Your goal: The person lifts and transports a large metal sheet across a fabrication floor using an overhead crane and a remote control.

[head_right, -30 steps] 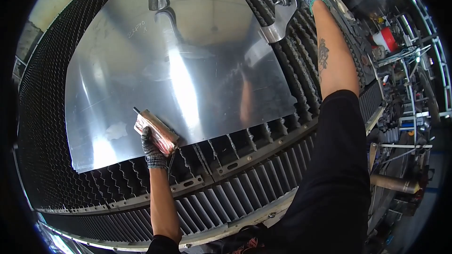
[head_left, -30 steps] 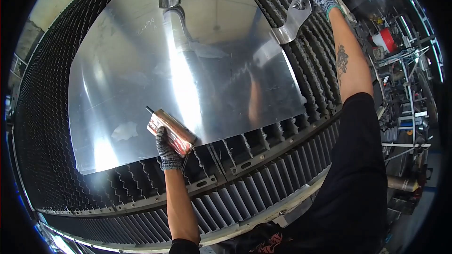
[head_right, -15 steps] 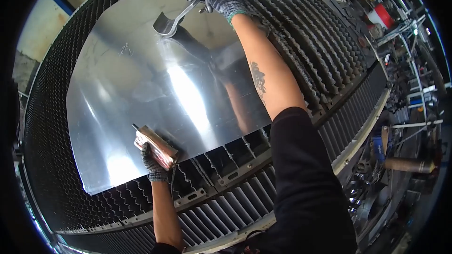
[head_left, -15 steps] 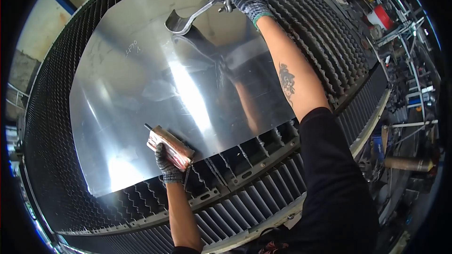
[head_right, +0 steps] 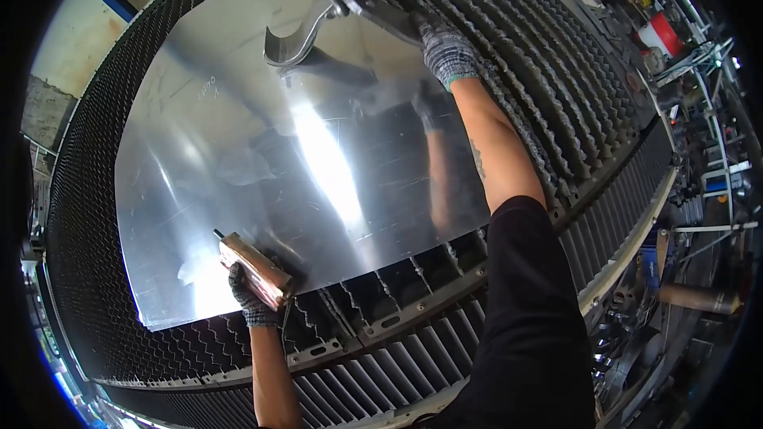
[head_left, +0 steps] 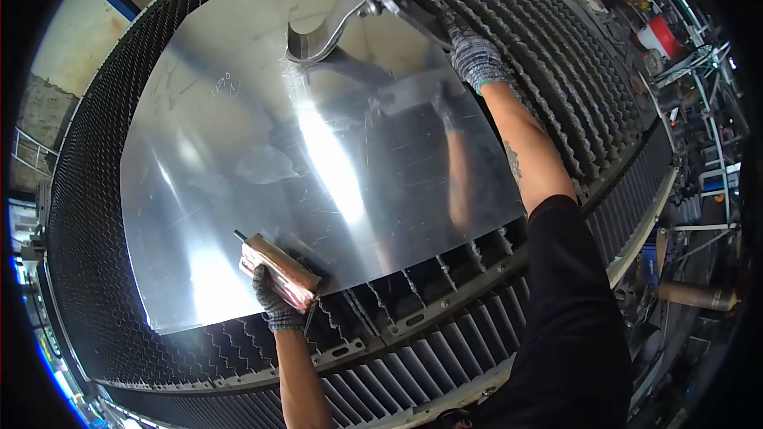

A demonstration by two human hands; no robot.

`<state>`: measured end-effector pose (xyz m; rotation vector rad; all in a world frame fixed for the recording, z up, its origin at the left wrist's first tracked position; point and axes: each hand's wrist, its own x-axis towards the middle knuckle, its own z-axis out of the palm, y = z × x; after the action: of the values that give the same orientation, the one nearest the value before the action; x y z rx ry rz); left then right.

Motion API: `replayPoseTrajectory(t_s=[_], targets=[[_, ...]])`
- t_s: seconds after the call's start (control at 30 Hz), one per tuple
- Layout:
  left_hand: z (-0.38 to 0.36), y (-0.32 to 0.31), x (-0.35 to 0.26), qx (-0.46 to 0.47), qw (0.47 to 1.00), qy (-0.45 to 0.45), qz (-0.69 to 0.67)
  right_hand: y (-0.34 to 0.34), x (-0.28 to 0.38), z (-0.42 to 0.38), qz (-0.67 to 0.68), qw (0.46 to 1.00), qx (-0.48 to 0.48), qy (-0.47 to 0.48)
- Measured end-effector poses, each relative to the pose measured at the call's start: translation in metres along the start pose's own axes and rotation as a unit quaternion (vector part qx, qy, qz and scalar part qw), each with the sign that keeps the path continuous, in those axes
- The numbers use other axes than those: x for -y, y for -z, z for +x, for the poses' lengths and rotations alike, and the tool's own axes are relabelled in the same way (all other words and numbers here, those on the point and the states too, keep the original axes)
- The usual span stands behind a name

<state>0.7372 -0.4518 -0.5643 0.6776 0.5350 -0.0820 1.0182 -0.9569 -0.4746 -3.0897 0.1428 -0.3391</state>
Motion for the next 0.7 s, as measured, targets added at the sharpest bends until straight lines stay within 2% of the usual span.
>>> replayPoseTrajectory(t_s=[0.1,0.17,0.2,0.27,0.3,0.37,0.4,0.43,0.57,0.7], targets=[[-0.011,-0.014,0.000,0.008,1.000,-0.001,-0.017,0.014,0.008,0.016,0.010,1.000,0.002,-0.016],[-0.011,-0.024,0.002,0.019,1.000,0.002,-0.023,0.006,0.006,0.035,-0.052,0.994,0.092,-0.016],[-0.013,-0.026,0.004,-0.002,1.000,-0.006,-0.019,-0.003,0.008,0.042,-0.054,0.994,0.096,-0.008],[-0.014,-0.030,0.005,-0.024,1.000,-0.009,-0.011,-0.028,0.008,0.053,-0.098,0.994,0.012,0.057],[-0.016,-0.034,0.004,-0.028,0.999,-0.011,-0.012,-0.041,0.005,0.059,-0.095,0.993,0.013,0.061],[-0.016,-0.044,0.005,-0.017,0.999,-0.026,-0.009,-0.061,0.001,0.079,-0.117,0.959,-0.184,0.180],[-0.015,-0.041,0.003,-0.037,0.999,-0.025,-0.002,-0.054,0.006,0.081,-0.121,0.964,-0.158,0.174],[-0.017,-0.034,0.003,-0.046,0.999,-0.019,0.004,-0.048,0.003,0.086,-0.094,0.983,-0.064,0.146],[-0.013,-0.028,0.001,-0.016,1.000,-0.017,0.002,-0.038,0.000,0.089,-0.052,0.982,-0.071,0.170],[-0.014,-0.021,0.004,-0.004,1.000,-0.011,-0.018,-0.044,-0.002,0.080,-0.126,0.976,-0.038,0.173]])
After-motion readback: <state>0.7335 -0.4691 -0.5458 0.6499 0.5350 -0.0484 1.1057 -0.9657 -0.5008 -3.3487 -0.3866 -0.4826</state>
